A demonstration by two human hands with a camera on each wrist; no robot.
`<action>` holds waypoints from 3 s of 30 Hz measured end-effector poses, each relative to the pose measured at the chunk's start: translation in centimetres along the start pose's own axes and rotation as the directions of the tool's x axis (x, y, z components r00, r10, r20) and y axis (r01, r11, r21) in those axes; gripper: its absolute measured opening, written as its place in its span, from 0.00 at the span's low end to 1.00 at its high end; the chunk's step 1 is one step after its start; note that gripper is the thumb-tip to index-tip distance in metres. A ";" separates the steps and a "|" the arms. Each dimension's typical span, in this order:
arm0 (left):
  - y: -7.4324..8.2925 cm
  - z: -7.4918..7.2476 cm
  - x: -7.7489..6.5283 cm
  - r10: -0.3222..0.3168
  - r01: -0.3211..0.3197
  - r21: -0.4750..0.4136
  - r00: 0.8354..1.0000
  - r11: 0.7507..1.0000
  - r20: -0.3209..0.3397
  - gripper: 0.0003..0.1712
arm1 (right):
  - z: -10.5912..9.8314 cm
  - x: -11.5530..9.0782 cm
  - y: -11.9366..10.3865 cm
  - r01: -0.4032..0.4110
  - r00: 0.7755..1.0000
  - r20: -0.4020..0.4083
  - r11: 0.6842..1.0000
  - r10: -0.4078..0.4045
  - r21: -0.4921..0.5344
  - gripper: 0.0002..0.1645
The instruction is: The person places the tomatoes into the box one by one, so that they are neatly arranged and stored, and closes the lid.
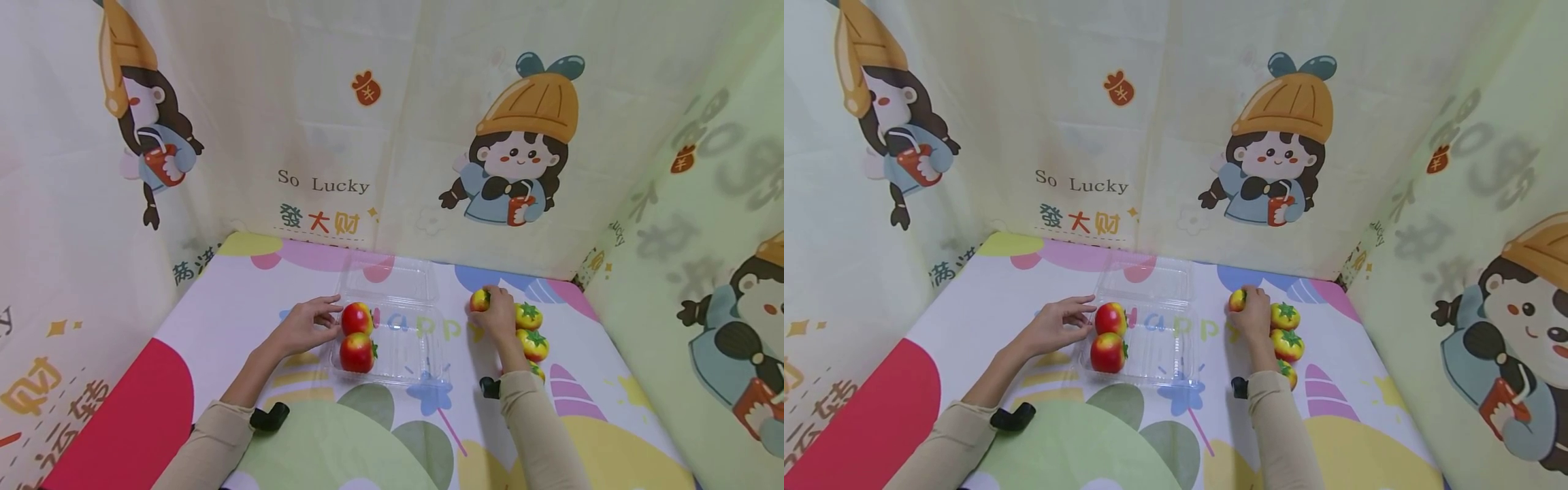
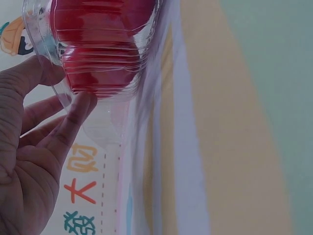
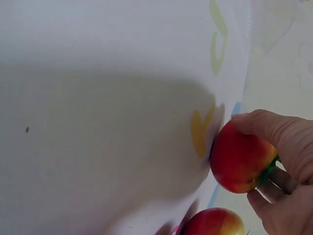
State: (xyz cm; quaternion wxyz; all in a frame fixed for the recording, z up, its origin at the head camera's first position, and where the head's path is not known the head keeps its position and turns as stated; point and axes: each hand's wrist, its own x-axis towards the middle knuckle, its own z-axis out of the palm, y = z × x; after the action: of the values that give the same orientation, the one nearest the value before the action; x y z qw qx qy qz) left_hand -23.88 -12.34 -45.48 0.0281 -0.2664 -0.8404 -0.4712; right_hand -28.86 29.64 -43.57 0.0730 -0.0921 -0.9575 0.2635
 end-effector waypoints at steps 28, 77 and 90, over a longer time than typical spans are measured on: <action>-0.1 -0.1 0.0 -0.023 0.023 0.007 1.000 1.000 0.014 0.27 | -0.6 -2.1 -1.2 0.031 0.997 -0.073 0.997 -0.026 0.070 0.44; 0.1 0.0 0.0 -0.007 0.007 0.005 1.000 1.000 0.008 0.25 | -0.1 -9.3 -7.3 0.148 0.987 -0.104 0.954 -0.125 0.260 0.44; 0.0 0.0 0.0 -0.022 0.022 0.002 1.000 1.000 0.008 0.25 | 0.7 -9.8 -8.3 0.175 0.983 -0.103 0.952 -0.154 0.250 0.44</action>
State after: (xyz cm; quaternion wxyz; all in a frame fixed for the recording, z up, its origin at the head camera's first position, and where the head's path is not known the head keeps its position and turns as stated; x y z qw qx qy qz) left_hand -23.92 -12.35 -45.46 0.0200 -0.2589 -0.8438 -0.4696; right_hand -20.61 20.13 -40.77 0.1455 -0.0124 -0.9155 0.3750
